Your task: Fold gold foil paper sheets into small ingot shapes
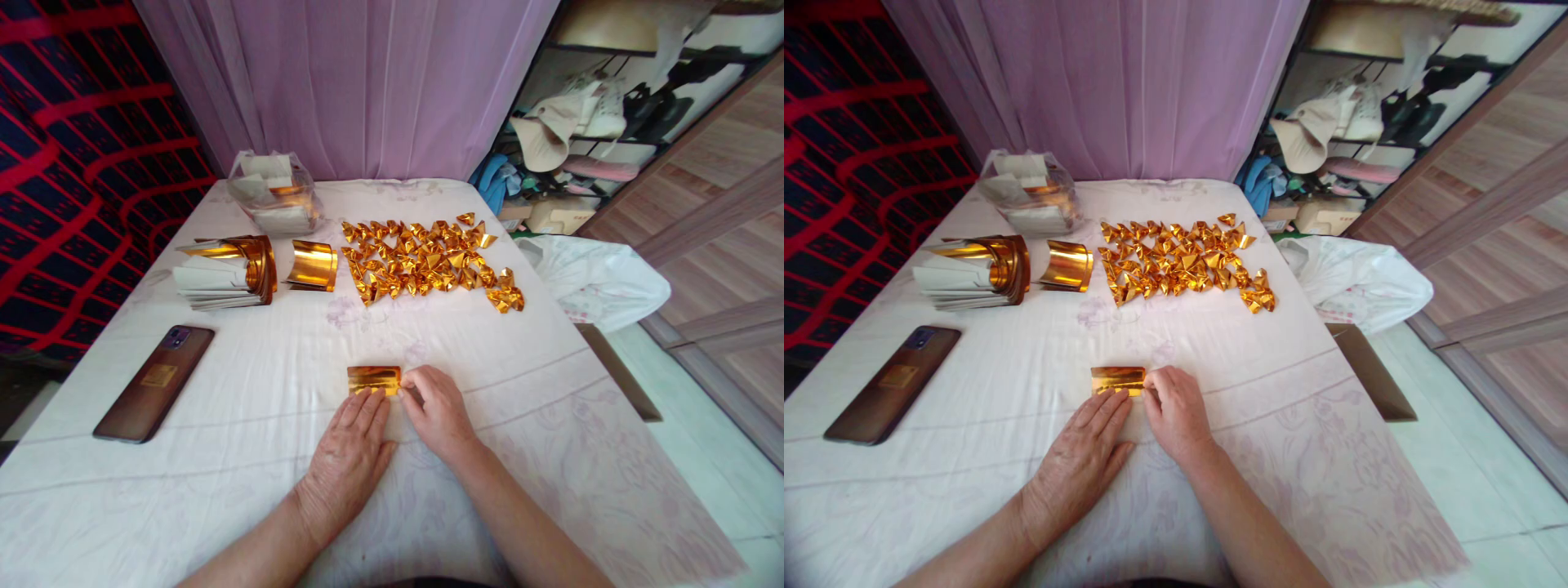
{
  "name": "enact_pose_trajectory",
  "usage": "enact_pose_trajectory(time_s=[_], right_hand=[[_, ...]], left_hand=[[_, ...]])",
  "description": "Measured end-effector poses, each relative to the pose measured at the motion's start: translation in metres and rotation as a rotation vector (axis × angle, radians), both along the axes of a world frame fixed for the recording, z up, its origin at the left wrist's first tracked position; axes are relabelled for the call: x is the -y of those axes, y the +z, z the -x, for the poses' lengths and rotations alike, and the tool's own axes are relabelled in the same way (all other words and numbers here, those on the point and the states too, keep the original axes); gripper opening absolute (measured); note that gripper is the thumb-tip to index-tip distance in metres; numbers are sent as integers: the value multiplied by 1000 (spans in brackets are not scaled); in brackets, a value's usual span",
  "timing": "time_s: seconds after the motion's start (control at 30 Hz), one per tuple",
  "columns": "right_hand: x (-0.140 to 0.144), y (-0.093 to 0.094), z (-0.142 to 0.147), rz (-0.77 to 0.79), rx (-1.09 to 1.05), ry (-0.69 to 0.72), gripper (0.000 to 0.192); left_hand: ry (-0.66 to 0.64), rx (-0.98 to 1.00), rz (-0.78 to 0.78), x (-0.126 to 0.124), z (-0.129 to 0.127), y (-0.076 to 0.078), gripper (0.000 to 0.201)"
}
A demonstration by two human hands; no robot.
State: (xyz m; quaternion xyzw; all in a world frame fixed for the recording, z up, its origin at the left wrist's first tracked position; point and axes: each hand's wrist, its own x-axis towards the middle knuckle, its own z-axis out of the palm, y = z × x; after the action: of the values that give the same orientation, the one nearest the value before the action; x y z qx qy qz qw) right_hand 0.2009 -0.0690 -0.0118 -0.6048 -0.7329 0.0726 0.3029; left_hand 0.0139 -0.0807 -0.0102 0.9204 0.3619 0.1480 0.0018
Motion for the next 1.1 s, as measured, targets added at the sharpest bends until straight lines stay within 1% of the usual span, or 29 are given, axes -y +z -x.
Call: enact_pose_trajectory(time_s=[0.17, 0.27, 0.4, 0.53, 0.67, 0.83, 1.1], right_hand=[[2, 1, -3, 22, 0, 45, 15], [9, 5, -2, 31, 124, 72, 23], [22, 12, 2, 108, 329, 45, 35], [29, 17, 5, 160, 400, 40, 42], [30, 18, 6, 211, 421, 22, 43], [30, 20, 5, 224, 428, 29, 41], [30, 20, 5, 229, 422, 13, 39]], left_hand=[[14, 20, 99, -4, -1, 1, 49], [22, 16, 128, -7, -3, 3, 50], [25, 1, 124, -8, -5, 6, 51], [20, 14, 134, -9, -6, 6, 49], [24, 37, 124, -9, -4, 1, 48], [-6, 56, 98, -11, 4, -6, 49], [7, 16, 54, -14, 25, -1, 49]])
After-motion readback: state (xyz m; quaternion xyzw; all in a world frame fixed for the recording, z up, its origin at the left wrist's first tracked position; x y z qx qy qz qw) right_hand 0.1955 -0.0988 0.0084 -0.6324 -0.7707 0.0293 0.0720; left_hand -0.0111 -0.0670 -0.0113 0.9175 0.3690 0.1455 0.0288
